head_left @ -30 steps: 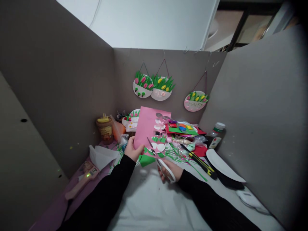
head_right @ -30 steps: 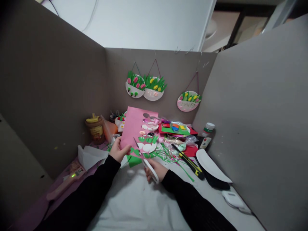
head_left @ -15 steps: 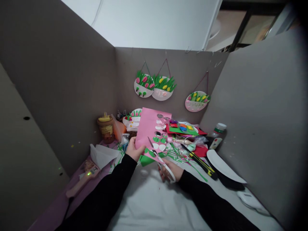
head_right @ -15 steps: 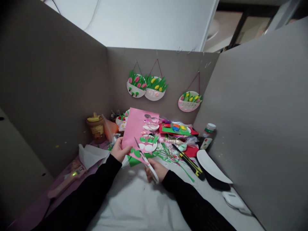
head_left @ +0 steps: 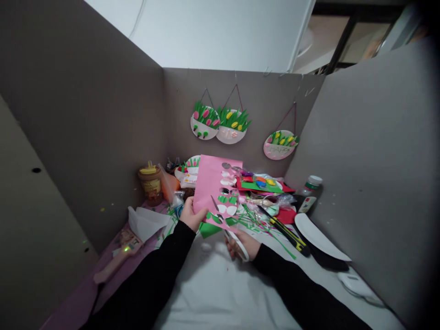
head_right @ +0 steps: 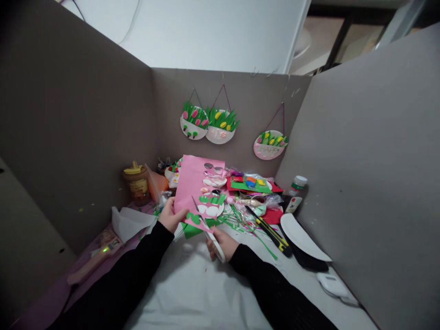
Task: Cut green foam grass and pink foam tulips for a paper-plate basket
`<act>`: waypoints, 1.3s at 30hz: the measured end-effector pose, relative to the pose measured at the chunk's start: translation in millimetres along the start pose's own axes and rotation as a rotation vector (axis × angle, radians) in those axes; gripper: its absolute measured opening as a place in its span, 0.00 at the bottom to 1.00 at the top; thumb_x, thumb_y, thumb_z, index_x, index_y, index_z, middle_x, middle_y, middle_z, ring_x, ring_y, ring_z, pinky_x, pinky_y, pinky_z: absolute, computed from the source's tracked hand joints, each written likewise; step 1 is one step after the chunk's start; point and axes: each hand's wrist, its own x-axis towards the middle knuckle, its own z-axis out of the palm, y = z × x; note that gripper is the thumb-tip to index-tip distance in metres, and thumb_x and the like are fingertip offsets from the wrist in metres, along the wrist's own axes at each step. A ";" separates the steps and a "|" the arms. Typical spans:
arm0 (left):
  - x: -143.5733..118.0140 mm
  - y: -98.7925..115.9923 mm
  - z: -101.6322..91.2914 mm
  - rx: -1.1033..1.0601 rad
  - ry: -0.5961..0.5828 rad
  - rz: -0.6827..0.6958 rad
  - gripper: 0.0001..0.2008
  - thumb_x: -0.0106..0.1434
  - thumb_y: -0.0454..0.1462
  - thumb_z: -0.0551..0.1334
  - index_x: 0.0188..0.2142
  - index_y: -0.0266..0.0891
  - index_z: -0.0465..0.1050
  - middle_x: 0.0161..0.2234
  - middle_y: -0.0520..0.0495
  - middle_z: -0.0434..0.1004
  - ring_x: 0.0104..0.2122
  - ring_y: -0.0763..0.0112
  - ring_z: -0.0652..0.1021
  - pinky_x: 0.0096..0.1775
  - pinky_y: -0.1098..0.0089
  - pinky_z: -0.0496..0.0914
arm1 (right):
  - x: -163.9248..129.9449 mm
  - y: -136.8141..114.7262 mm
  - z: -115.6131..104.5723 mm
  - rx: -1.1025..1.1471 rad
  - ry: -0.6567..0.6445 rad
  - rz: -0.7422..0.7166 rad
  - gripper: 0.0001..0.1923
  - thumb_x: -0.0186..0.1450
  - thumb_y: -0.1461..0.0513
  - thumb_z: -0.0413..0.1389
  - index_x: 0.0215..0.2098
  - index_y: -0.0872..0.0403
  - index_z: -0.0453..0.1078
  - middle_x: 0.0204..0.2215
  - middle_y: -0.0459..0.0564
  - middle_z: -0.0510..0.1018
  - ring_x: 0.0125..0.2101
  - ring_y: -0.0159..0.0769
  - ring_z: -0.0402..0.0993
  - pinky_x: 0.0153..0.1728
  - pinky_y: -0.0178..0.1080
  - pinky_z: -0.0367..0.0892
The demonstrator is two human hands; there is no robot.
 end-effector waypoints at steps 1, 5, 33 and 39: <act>0.0 0.2 -0.1 0.003 0.001 0.001 0.18 0.44 0.35 0.63 0.34 0.38 0.58 0.21 0.57 0.67 0.16 0.78 0.69 0.16 0.76 0.66 | 0.1 0.4 -0.2 0.002 -0.005 -0.002 0.19 0.49 0.54 0.57 0.32 0.54 0.57 0.17 0.38 0.64 0.14 0.24 0.62 0.15 0.29 0.60; -0.3 1.3 -0.1 0.003 -0.015 0.001 0.18 0.44 0.35 0.63 0.33 0.38 0.57 0.20 0.58 0.66 0.15 0.78 0.69 0.15 0.76 0.65 | 0.1 -0.5 0.3 0.023 -0.018 -0.009 0.21 0.47 0.53 0.58 0.31 0.53 0.55 0.18 0.38 0.63 0.14 0.24 0.61 0.14 0.30 0.60; 10.9 6.6 -13.4 0.091 -0.090 -0.007 0.18 0.40 0.32 0.63 0.32 0.37 0.61 0.20 0.58 0.66 0.14 0.80 0.67 0.15 0.79 0.63 | -3.0 -15.6 -3.9 0.008 -0.089 0.078 0.23 0.42 0.64 0.57 0.36 0.54 0.57 0.18 0.37 0.63 0.14 0.23 0.61 0.14 0.30 0.63; 10.3 16.5 -18.3 0.131 -0.166 -0.019 0.17 0.41 0.31 0.62 0.32 0.37 0.60 0.19 0.60 0.65 0.13 0.81 0.67 0.15 0.80 0.62 | -5.0 -14.8 -7.7 -0.046 -0.112 0.090 0.22 0.43 0.63 0.56 0.37 0.54 0.58 0.18 0.37 0.63 0.15 0.25 0.61 0.15 0.31 0.62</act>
